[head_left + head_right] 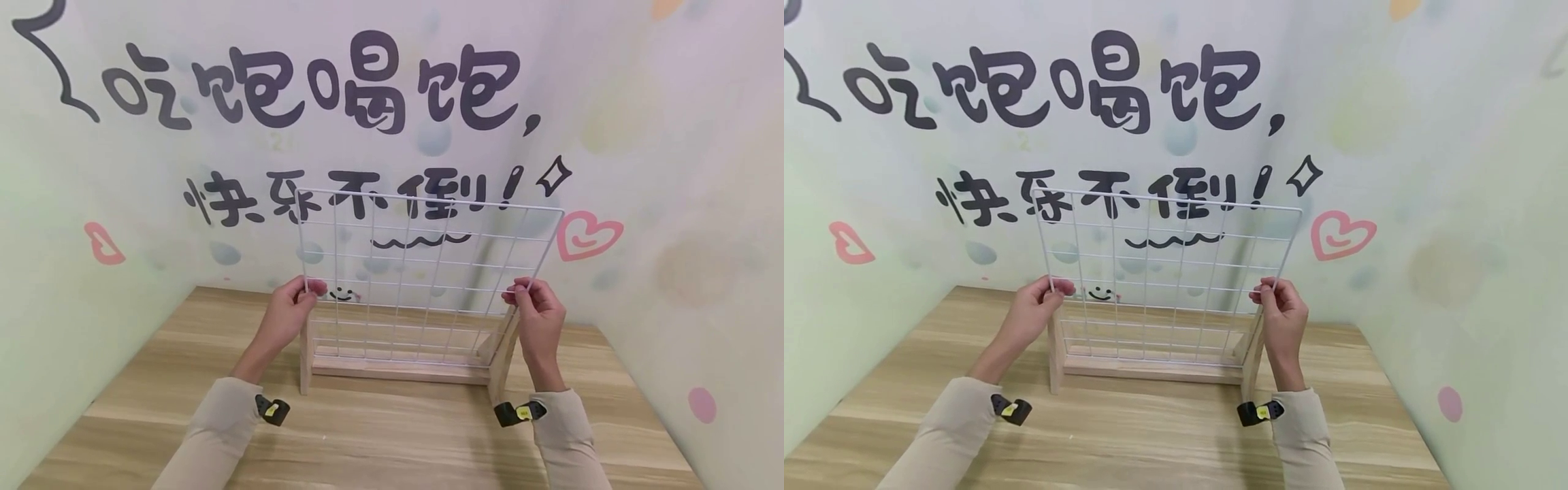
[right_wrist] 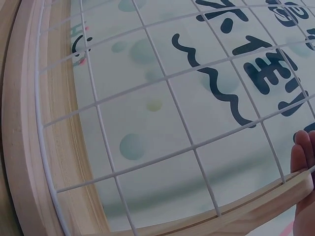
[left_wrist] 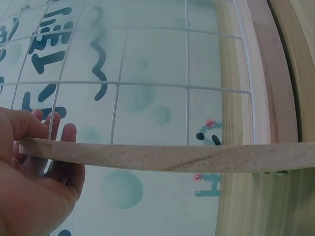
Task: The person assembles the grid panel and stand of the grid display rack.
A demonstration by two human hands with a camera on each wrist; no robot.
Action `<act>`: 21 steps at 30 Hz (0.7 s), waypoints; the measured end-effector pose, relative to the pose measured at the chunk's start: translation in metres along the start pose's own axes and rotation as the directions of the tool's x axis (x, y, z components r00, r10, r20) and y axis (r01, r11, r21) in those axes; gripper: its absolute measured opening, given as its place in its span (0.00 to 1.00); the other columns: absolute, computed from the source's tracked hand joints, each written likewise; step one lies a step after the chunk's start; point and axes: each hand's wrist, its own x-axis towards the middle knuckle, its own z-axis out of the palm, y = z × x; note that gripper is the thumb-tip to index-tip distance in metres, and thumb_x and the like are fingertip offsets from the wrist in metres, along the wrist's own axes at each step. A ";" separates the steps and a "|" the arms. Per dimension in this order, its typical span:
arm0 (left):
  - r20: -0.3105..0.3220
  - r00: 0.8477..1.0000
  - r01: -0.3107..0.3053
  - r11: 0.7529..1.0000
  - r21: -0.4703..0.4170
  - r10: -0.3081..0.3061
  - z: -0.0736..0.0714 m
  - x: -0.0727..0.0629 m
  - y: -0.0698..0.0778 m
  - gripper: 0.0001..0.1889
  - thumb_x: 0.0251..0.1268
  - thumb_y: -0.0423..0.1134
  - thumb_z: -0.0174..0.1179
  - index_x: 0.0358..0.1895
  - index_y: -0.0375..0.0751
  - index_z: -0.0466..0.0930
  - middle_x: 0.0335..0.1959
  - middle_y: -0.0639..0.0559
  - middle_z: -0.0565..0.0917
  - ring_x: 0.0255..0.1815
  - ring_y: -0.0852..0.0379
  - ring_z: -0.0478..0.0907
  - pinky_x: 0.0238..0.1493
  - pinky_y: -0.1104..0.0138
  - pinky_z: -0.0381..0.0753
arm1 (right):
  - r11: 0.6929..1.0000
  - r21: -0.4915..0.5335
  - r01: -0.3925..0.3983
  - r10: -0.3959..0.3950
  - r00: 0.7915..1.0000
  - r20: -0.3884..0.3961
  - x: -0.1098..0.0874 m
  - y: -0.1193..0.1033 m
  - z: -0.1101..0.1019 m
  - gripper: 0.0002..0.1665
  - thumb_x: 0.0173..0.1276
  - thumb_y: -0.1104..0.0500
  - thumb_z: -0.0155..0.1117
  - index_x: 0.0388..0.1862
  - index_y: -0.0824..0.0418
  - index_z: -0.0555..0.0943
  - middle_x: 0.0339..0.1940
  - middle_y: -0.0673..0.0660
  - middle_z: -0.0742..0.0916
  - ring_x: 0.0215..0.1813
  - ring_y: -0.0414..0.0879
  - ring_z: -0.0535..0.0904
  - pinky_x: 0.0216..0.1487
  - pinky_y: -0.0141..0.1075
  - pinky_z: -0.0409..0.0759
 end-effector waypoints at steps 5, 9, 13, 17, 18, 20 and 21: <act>-0.018 1.000 0.010 1.000 0.015 -0.010 0.003 0.001 0.001 0.12 0.72 0.27 0.47 0.50 0.33 0.79 0.50 0.38 0.83 0.46 0.49 0.75 0.44 0.75 0.75 | 1.000 -0.005 0.019 -0.019 1.000 -0.012 0.000 0.000 0.001 0.08 0.74 0.68 0.56 0.39 0.72 0.81 0.30 0.53 0.86 0.32 0.40 0.86 0.40 0.28 0.85; -0.033 0.999 0.028 0.999 0.023 -0.027 0.007 0.001 0.000 0.13 0.71 0.27 0.46 0.49 0.34 0.80 0.50 0.39 0.83 0.43 0.49 0.73 0.42 0.71 0.73 | 0.999 -0.030 0.015 -0.016 0.999 -0.045 -0.003 0.001 0.003 0.08 0.74 0.70 0.54 0.39 0.72 0.81 0.31 0.52 0.86 0.33 0.39 0.86 0.40 0.27 0.84; -0.047 0.999 0.031 0.999 0.040 -0.029 0.010 0.000 0.001 0.14 0.72 0.28 0.45 0.50 0.34 0.80 0.51 0.37 0.83 0.39 0.51 0.75 0.40 0.71 0.74 | 0.999 -0.027 0.026 -0.028 0.997 -0.076 -0.005 -0.001 0.007 0.09 0.73 0.73 0.51 0.38 0.73 0.80 0.31 0.53 0.86 0.33 0.40 0.85 0.40 0.27 0.84; -0.060 0.997 0.041 0.999 0.032 -0.039 0.011 0.000 0.001 0.13 0.73 0.27 0.44 0.50 0.35 0.79 0.50 0.39 0.83 0.25 0.56 0.67 0.28 0.71 0.69 | 0.999 0.008 0.038 -0.037 0.996 -0.076 -0.007 -0.012 0.014 0.09 0.71 0.75 0.50 0.37 0.74 0.80 0.29 0.55 0.85 0.32 0.40 0.85 0.40 0.27 0.85; -0.065 0.997 0.038 0.999 0.031 -0.036 0.012 0.000 0.001 0.13 0.72 0.27 0.44 0.50 0.35 0.79 0.50 0.39 0.83 0.23 0.57 0.64 0.27 0.70 0.69 | 0.999 0.010 0.039 -0.038 0.997 -0.074 -0.007 -0.016 0.015 0.10 0.71 0.75 0.50 0.37 0.73 0.80 0.29 0.55 0.85 0.32 0.40 0.85 0.40 0.27 0.85; -0.061 0.998 0.029 0.999 0.033 -0.027 0.012 0.001 0.000 0.13 0.73 0.27 0.44 0.50 0.35 0.79 0.50 0.40 0.83 0.24 0.57 0.64 0.28 0.70 0.69 | 0.999 0.018 0.045 -0.043 0.997 -0.071 -0.008 -0.020 0.017 0.10 0.71 0.75 0.50 0.37 0.71 0.80 0.29 0.55 0.85 0.32 0.40 0.85 0.40 0.27 0.84; -0.058 0.998 0.022 0.999 0.035 -0.020 0.012 0.001 0.000 0.13 0.73 0.27 0.44 0.50 0.35 0.79 0.50 0.40 0.83 0.25 0.56 0.65 0.30 0.69 0.70 | 0.999 0.015 0.047 -0.046 0.996 -0.072 -0.009 -0.022 0.018 0.11 0.71 0.74 0.50 0.36 0.70 0.81 0.29 0.55 0.85 0.32 0.40 0.85 0.40 0.27 0.84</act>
